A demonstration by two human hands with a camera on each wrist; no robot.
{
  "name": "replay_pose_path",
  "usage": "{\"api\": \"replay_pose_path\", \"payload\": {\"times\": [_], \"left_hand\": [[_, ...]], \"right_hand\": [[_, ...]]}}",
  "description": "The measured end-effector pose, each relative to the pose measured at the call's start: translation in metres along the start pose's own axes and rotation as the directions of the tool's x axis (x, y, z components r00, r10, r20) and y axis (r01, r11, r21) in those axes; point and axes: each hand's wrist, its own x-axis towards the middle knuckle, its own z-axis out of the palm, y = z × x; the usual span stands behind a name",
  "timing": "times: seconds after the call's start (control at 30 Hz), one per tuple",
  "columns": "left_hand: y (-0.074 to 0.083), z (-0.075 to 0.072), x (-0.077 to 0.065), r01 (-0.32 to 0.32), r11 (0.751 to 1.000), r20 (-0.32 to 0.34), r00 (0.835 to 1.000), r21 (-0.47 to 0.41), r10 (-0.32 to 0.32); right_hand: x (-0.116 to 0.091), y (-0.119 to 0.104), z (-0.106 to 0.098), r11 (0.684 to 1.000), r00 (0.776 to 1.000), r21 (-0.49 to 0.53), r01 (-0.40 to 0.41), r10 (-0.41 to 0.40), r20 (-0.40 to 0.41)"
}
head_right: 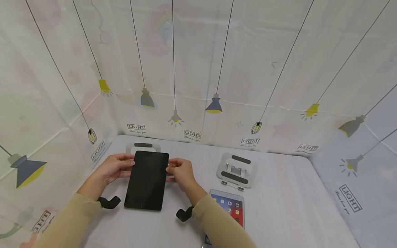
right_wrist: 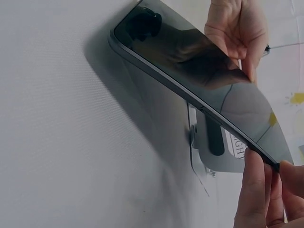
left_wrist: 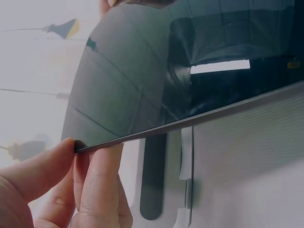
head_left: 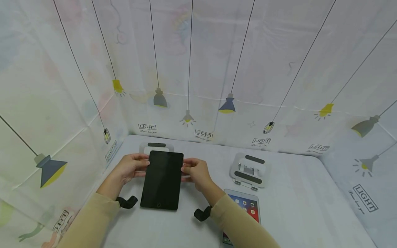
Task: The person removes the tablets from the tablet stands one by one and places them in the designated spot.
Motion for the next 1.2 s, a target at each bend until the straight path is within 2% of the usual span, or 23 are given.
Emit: {"api": "replay_pose_path", "payload": {"times": [0.53,0.83,1.2], "left_hand": [[-0.013,0.003,-0.004,0.01,1.0,0.045,0.999,0.0,-0.01],[-0.018,0.002,-0.004,0.032,0.999,0.04,0.999,0.001,-0.032],[-0.024,0.001,-0.007,0.036,0.999,0.099,0.994,-0.001,-0.036]], "right_hand": [[-0.005,0.014,-0.004,1.0,1.0,0.0,-0.013,0.013,-0.008],[-0.009,0.02,-0.005,1.0,1.0,0.003,-0.025,0.025,-0.003],[-0.015,0.024,-0.004,0.999,0.999,0.016,-0.037,0.037,0.002]]}}
